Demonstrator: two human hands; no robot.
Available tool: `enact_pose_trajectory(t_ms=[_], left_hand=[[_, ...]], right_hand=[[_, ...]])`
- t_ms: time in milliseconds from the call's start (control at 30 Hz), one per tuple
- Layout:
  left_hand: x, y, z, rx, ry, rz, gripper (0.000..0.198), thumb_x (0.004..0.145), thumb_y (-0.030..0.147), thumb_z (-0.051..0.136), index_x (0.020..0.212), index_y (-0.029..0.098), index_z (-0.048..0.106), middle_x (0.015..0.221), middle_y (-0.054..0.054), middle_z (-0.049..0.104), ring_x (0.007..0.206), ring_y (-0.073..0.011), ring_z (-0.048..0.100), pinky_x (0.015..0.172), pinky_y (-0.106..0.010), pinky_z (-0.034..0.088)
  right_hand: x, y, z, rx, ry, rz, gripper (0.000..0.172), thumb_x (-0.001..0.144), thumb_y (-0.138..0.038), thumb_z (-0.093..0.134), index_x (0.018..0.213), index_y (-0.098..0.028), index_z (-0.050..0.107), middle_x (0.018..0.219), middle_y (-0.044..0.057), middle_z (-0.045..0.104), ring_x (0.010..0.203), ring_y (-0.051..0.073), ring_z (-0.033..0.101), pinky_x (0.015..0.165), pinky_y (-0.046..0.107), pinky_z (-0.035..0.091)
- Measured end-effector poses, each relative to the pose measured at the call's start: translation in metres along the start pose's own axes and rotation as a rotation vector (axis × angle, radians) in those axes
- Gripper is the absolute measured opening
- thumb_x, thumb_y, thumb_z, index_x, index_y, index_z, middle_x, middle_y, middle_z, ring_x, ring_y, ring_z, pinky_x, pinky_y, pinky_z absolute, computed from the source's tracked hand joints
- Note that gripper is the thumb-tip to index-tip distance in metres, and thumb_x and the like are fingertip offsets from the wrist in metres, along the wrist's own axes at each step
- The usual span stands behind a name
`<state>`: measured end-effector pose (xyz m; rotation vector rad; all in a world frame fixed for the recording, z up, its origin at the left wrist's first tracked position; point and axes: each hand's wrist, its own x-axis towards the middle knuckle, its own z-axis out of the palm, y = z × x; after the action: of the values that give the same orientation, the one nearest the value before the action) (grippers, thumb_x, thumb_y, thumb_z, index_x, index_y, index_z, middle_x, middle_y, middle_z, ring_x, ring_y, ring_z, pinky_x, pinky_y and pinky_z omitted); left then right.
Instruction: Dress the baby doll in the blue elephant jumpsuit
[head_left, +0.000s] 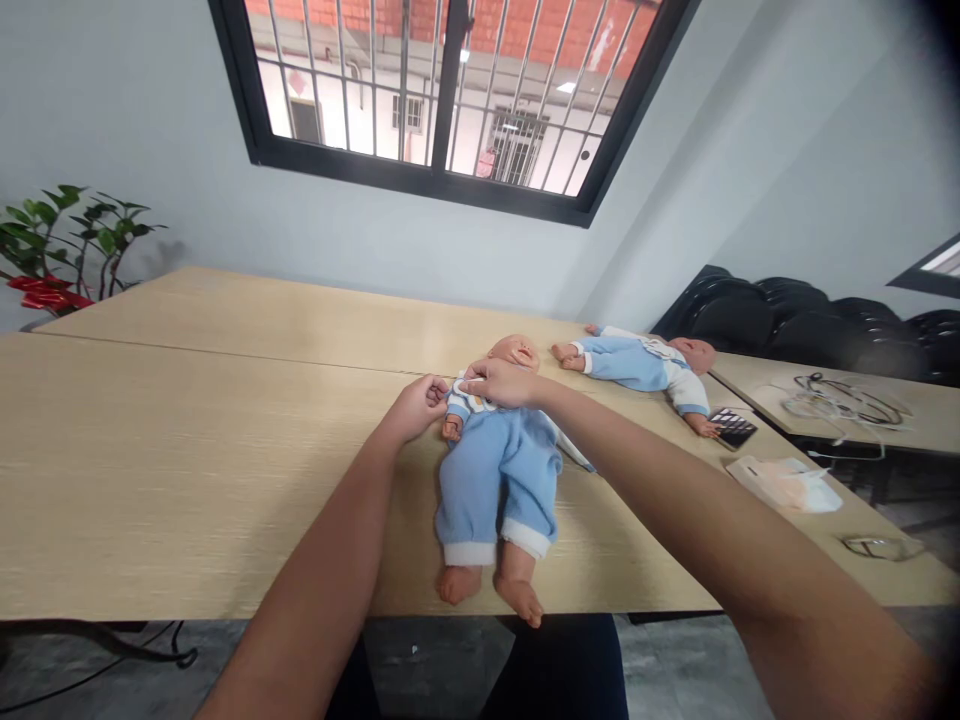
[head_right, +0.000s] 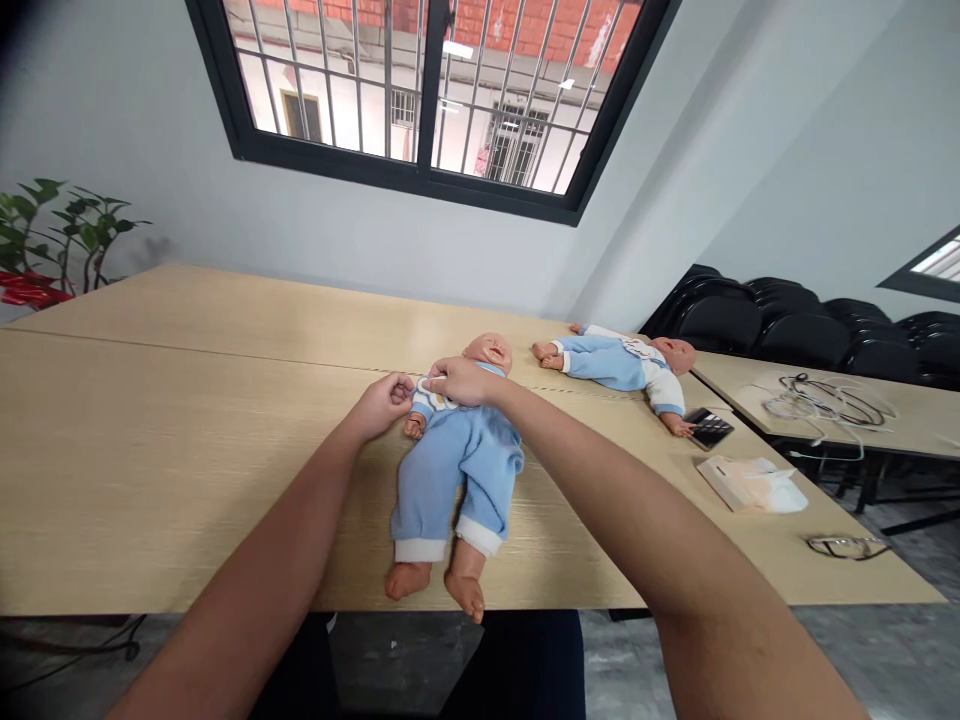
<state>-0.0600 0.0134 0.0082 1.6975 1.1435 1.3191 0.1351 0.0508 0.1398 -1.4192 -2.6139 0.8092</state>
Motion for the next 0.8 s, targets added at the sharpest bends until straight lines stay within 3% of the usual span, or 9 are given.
enact_pose_trajectory(t_ms=[100, 200, 300, 367, 500, 633, 700, 800], left_hand=[[0.001, 0.0, 0.001, 0.066, 0.051, 0.003, 0.016, 0.073, 0.016, 0.068, 0.088, 0.019, 0.064, 0.084, 0.0, 0.068, 0.075, -0.0145, 0.063, 0.071, -0.027, 0.051], [0.003, 0.002, 0.004, 0.151, 0.21, 0.007, 0.012, 0.073, 0.012, 0.065, 0.081, 0.02, 0.062, 0.079, 0.001, 0.062, 0.074, -0.0149, 0.059, 0.073, -0.029, 0.048], [0.005, 0.005, 0.009, 0.2, 0.363, 0.016, 0.011, 0.077, 0.012, 0.063, 0.083, 0.021, 0.06, 0.086, 0.0, 0.061, 0.074, -0.0148, 0.057, 0.077, -0.03, 0.048], [0.005, 0.008, 0.013, 0.221, 0.405, 0.046, 0.009, 0.08, 0.014, 0.064, 0.085, 0.021, 0.059, 0.089, 0.0, 0.062, 0.073, -0.0144, 0.058, 0.077, -0.03, 0.049], [0.001, 0.016, 0.017, 0.277, 0.422, 0.114, 0.01, 0.082, 0.016, 0.064, 0.082, 0.022, 0.056, 0.087, 0.0, 0.062, 0.074, -0.0152, 0.059, 0.075, -0.029, 0.049], [0.0, 0.023, 0.016, 0.256, 0.384, 0.103, 0.011, 0.083, 0.016, 0.062, 0.081, 0.023, 0.054, 0.085, -0.001, 0.061, 0.077, -0.0163, 0.06, 0.074, -0.028, 0.047], [0.001, 0.026, 0.014, 0.239, 0.382, 0.032, 0.011, 0.083, 0.02, 0.063, 0.08, 0.023, 0.054, 0.086, -0.001, 0.061, 0.079, -0.0171, 0.059, 0.074, -0.028, 0.045], [0.0, 0.028, 0.013, 0.162, 0.288, -0.203, 0.022, 0.087, 0.034, 0.065, 0.071, 0.023, 0.054, 0.074, -0.002, 0.061, 0.074, -0.0185, 0.056, 0.066, -0.028, 0.04]], right_hand=[[-0.001, 0.001, 0.001, -0.011, 0.01, -0.057, 0.032, 0.095, -0.046, 0.064, 0.104, -0.016, 0.07, 0.086, 0.002, 0.069, 0.071, 0.012, 0.057, 0.064, 0.022, 0.039], [-0.002, -0.001, 0.002, 0.0, -0.02, -0.073, 0.031, 0.095, -0.046, 0.064, 0.102, -0.016, 0.07, 0.089, 0.003, 0.07, 0.074, 0.013, 0.057, 0.067, 0.023, 0.04], [0.0, -0.007, -0.001, 0.058, -0.007, -0.005, 0.044, 0.099, -0.056, 0.053, 0.093, -0.016, 0.07, 0.087, 0.005, 0.07, 0.073, 0.015, 0.056, 0.066, 0.025, 0.04], [0.003, -0.013, -0.005, 0.114, 0.032, 0.052, 0.053, 0.1, -0.06, 0.045, 0.087, -0.015, 0.069, 0.09, 0.008, 0.071, 0.076, 0.016, 0.057, 0.067, 0.027, 0.041], [0.009, -0.024, -0.012, 0.12, -0.051, 0.15, 0.055, 0.093, -0.067, 0.054, 0.08, -0.016, 0.067, 0.076, 0.005, 0.064, 0.063, 0.015, 0.048, 0.058, 0.029, 0.035], [0.011, -0.027, -0.011, 0.101, -0.191, 0.11, 0.037, 0.087, -0.054, 0.069, 0.078, -0.019, 0.065, 0.061, -0.003, 0.048, 0.054, 0.011, 0.035, 0.051, 0.028, 0.025], [0.012, -0.025, -0.009, 0.158, -0.191, 0.089, 0.03, 0.086, -0.048, 0.072, 0.079, -0.019, 0.065, 0.061, -0.004, 0.048, 0.054, 0.01, 0.036, 0.05, 0.026, 0.026], [0.012, -0.02, -0.01, 0.224, -0.162, 0.1, 0.027, 0.087, -0.045, 0.072, 0.082, -0.019, 0.066, 0.064, -0.003, 0.053, 0.055, 0.01, 0.04, 0.051, 0.025, 0.029]])
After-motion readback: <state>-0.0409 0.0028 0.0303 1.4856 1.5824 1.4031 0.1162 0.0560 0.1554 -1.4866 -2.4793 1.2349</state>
